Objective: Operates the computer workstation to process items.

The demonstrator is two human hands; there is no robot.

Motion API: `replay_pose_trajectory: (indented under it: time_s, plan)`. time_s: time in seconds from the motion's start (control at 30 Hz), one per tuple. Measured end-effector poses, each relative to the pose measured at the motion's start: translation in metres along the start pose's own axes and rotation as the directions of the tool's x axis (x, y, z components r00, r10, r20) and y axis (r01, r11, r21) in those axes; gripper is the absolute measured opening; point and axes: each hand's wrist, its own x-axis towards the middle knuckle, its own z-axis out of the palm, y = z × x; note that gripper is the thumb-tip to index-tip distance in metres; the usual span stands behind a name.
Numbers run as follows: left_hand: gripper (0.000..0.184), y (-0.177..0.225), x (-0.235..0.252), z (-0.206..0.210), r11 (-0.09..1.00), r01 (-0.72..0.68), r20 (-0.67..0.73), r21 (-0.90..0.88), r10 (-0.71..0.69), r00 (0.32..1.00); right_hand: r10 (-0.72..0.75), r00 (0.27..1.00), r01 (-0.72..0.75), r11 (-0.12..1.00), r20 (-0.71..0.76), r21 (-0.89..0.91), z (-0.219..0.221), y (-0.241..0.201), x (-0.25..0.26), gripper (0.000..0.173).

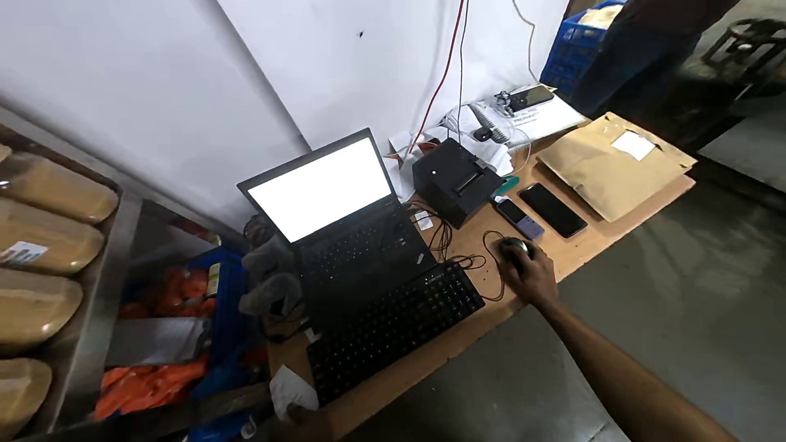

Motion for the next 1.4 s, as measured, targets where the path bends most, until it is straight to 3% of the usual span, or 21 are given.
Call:
replay_pose_trajectory:
  time_s: [0.07, 0.13, 0.27, 0.4, 0.57, 0.73, 0.9, 1.0, 1.07, 1.13, 1.23, 1.33, 1.4]
  plan:
    - [0.057, -0.004, 0.002, 0.008, 0.999, -0.037, -0.099, 0.032, 0.04, 0.994, 0.01, 1.0, -0.01, 1.0, 0.008, 0.002, 0.001, 0.0, 0.0, 0.045]
    - [0.056, 0.01, 0.0, -0.018, 1.0, 0.019, 0.077, 0.024, -0.021, 0.997, 0.02, 1.0, -0.02, 1.0, 0.023, 0.003, 0.001, 0.001, -0.002, 0.045]
    - [0.056, -0.001, 0.005, 0.001, 0.999, 0.03, 0.011, 0.029, -0.03, 0.999, 0.032, 0.999, -0.032, 0.999, 0.039, 0.009, 0.002, 0.003, -0.001, 0.043]
    - [0.057, 0.015, 0.001, -0.017, 0.996, 0.092, 0.078, 0.017, -0.093, 0.993, 0.026, 0.999, -0.026, 1.0, 0.026, 0.01, 0.001, 0.002, -0.001, 0.045]
    - [0.056, 0.008, 0.002, -0.01, 0.998, 0.052, 0.035, -0.029, -0.051, 0.998, 0.016, 1.0, -0.017, 1.0, 0.022, 0.007, 0.002, 0.002, 0.0, 0.045]
    - [0.057, 0.01, 0.004, -0.017, 0.992, 0.111, 0.163, -0.054, -0.101, 0.981, 0.006, 1.0, -0.006, 1.0, 0.002, 0.002, 0.001, 0.001, -0.001, 0.047]
    - [0.057, 0.005, 0.004, -0.003, 0.998, 0.07, 0.051, 0.003, -0.07, 0.996, 0.014, 1.0, -0.014, 1.0, 0.02, 0.012, 0.0, 0.001, -0.002, 0.045]
    - [0.055, 0.009, 0.001, -0.008, 0.996, 0.081, 0.054, 0.022, -0.082, 0.995, 0.008, 1.0, -0.009, 1.0, 0.017, 0.015, 0.002, 0.002, -0.003, 0.047]
    - [0.055, 0.012, 0.001, -0.016, 0.994, 0.103, 0.129, -0.046, -0.096, 0.987, 0.01, 1.0, -0.011, 1.0, 0.021, 0.023, 0.002, 0.003, -0.003, 0.047]
    - [0.055, 0.009, 0.001, -0.006, 0.995, 0.097, 0.055, -0.011, -0.096, 0.994, 0.025, 0.999, -0.026, 0.999, 0.038, 0.026, 0.0, 0.002, -0.003, 0.046]
    - [0.058, 0.008, 0.004, -0.009, 0.996, 0.092, 0.101, 0.016, -0.093, 0.991, 0.026, 0.998, -0.028, 0.999, 0.053, 0.03, -0.002, -0.001, -0.003, 0.044]
    - [0.058, 0.005, 0.004, 0.001, 0.997, 0.06, 0.045, 0.045, -0.062, 0.997, 0.031, 0.997, -0.032, 0.999, 0.067, 0.023, -0.003, -0.001, -0.001, 0.044]
    - [0.056, 0.012, 0.005, -0.008, 0.994, 0.108, 0.123, -0.032, -0.103, 0.987, 0.021, 0.998, -0.022, 1.0, 0.06, 0.018, -0.003, -0.002, -0.001, 0.044]
